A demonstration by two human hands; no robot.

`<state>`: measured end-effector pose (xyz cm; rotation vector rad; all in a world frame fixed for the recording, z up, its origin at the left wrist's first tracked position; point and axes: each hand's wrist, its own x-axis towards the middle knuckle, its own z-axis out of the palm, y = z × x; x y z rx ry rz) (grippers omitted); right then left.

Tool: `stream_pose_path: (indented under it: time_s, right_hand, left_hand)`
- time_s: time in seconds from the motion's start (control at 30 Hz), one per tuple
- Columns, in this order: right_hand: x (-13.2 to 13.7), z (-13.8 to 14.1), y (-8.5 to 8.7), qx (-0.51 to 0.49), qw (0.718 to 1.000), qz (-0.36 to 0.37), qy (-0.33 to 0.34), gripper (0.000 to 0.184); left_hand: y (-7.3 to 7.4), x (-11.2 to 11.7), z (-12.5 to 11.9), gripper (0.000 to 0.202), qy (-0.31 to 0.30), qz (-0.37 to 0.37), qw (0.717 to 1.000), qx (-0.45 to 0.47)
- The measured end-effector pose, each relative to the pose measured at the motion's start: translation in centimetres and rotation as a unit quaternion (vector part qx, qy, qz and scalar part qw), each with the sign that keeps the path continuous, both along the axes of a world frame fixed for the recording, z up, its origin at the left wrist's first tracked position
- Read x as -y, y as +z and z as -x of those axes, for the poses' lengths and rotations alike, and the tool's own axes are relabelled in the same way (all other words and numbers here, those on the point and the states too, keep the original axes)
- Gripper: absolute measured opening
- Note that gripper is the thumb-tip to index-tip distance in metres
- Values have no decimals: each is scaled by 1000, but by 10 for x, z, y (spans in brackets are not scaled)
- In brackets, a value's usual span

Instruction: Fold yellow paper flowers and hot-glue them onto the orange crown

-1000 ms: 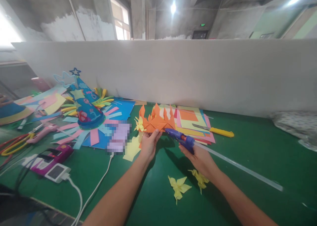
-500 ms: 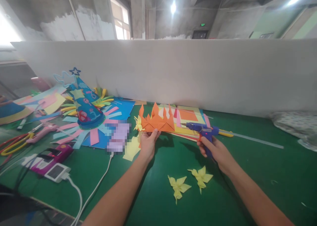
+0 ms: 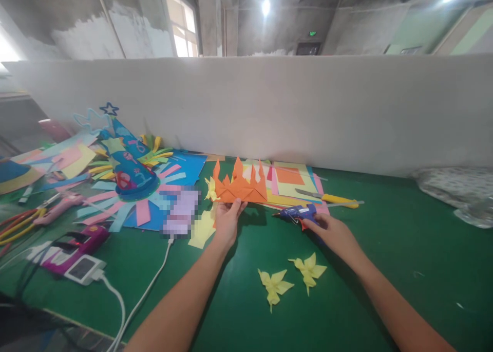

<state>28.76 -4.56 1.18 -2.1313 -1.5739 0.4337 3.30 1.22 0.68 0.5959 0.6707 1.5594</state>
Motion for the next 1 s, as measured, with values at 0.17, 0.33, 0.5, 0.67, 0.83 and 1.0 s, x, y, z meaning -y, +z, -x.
stream_pose_path:
  time_s: [0.17, 0.33, 0.5, 0.67, 0.83, 1.0]
  right_hand:
    - [10, 11, 12, 155, 986, -54, 34, 31]
    - [40, 52, 42, 59, 955, 5, 291, 16]
    - [62, 94, 47, 26, 896, 44, 442, 16]
    - [62, 101, 35, 82, 885, 30, 458, 20]
    - [67, 103, 37, 105, 888, 54, 445, 10]
    - [71, 110, 34, 135, 888, 56, 436, 14]
  left_hand:
    - [-1, -1, 0, 26, 5, 4, 1000, -1]
    - [1, 1, -1, 28, 3, 8, 1000, -3]
    - [3, 3, -2, 29, -2, 8, 1000, -8]
    - [3, 3, -1, 29, -5, 6, 1000, -14]
    - [2, 2, -1, 30, -4, 8, 1000, -12]
    - [1, 3, -1, 31, -9, 11, 1000, -11]
